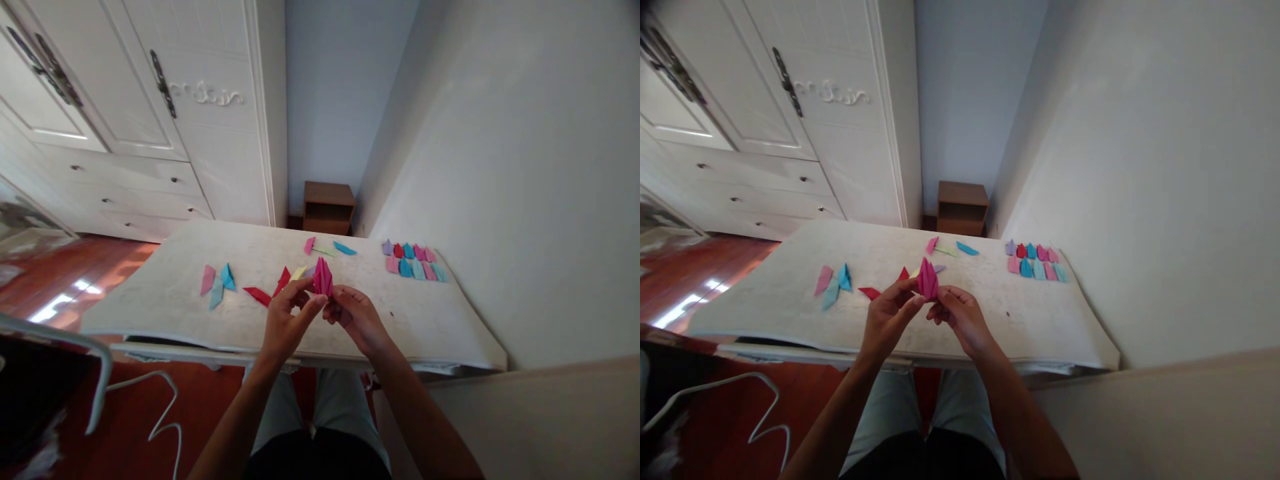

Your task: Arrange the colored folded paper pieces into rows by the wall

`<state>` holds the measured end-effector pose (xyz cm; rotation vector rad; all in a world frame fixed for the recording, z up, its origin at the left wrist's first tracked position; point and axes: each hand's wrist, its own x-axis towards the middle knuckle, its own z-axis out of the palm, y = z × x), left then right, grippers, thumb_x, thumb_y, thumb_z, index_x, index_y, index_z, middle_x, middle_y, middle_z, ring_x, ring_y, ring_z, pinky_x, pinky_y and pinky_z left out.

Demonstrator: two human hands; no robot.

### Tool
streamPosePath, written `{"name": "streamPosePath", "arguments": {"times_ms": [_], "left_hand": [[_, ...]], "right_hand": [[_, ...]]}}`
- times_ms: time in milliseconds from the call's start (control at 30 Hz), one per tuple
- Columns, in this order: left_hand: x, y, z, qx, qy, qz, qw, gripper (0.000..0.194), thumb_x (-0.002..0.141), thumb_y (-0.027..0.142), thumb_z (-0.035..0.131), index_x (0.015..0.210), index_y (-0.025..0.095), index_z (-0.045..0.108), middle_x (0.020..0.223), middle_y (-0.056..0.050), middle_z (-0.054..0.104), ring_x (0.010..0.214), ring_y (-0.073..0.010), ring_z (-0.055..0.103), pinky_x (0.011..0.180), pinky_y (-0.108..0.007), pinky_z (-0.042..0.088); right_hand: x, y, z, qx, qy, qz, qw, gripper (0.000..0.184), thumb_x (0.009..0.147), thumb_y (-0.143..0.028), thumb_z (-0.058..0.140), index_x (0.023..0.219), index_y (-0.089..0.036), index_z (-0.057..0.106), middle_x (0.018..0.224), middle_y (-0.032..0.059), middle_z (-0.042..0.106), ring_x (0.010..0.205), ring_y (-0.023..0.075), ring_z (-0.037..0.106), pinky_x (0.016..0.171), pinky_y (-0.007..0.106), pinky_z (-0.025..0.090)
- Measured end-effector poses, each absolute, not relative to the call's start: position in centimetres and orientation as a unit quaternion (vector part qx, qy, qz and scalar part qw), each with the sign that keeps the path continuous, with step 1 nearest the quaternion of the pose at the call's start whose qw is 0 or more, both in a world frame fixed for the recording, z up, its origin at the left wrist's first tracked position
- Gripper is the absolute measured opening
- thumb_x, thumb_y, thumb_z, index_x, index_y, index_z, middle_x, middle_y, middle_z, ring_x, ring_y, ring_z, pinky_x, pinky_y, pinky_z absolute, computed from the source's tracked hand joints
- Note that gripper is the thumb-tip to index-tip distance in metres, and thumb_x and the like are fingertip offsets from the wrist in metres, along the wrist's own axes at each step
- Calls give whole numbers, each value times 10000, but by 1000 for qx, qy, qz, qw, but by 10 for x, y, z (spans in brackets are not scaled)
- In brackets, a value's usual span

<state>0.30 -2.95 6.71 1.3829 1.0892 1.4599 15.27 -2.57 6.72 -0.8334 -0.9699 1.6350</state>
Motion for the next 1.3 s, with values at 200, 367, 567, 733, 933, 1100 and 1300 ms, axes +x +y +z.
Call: {"name": "streamPosePath", "arguments": {"times_ms": [200,367,567,733,933,1100,1300], "left_hand": [[34,-22,63,503,460,573,454,240,728,417,725,768,180,742,674,-31,661,603,-149,570,565,-263,479],[49,-13,49,484,465,551,496,253,703,423,727,736,176,767,567,-14,610,521,-117,481,495,-234,415],[68,-5,37,530,452,508,506,302,703,455,741,793,169,781,597,-20,637,526,-117,504,499,-231,415],[87,1,21,546,450,474,524,358,713,494,721,837,162,778,569,-20,629,507,-130,528,471,-227,412],[93,-3,-1,634,455,442,444,276,814,428,624,811,181,745,758,-69,720,678,-190,634,613,-282,480],[91,-7,-4,731,430,378,371,212,857,327,566,872,206,740,840,-76,731,762,-202,652,706,-310,483],[91,-6,-7,748,432,360,353,204,874,280,547,919,210,733,874,-67,731,774,-196,652,733,-312,476]], "right_hand": [[181,-41,57,-430,-462,578,517,274,826,-454,659,834,-185,707,725,44,672,608,143,591,542,250,405],[202,-38,48,-475,-473,519,530,270,815,-422,677,965,-200,704,689,22,668,606,146,589,555,250,416],[222,-30,46,-503,-495,476,525,257,773,-426,708,874,-191,725,695,10,648,555,122,526,512,240,385],[245,-25,47,-536,-498,432,527,210,744,-394,726,797,-193,753,634,3,620,570,129,503,539,252,387],[274,-23,37,-559,-494,403,530,204,727,-409,739,763,-210,769,577,-7,585,551,135,490,525,258,386],[289,-18,23,-577,-479,406,523,248,700,-414,763,794,-185,777,557,2,616,503,122,500,476,241,371],[304,18,20,-605,-477,423,476,317,667,-424,776,793,-134,758,549,31,652,443,128,568,386,219,441]]}}
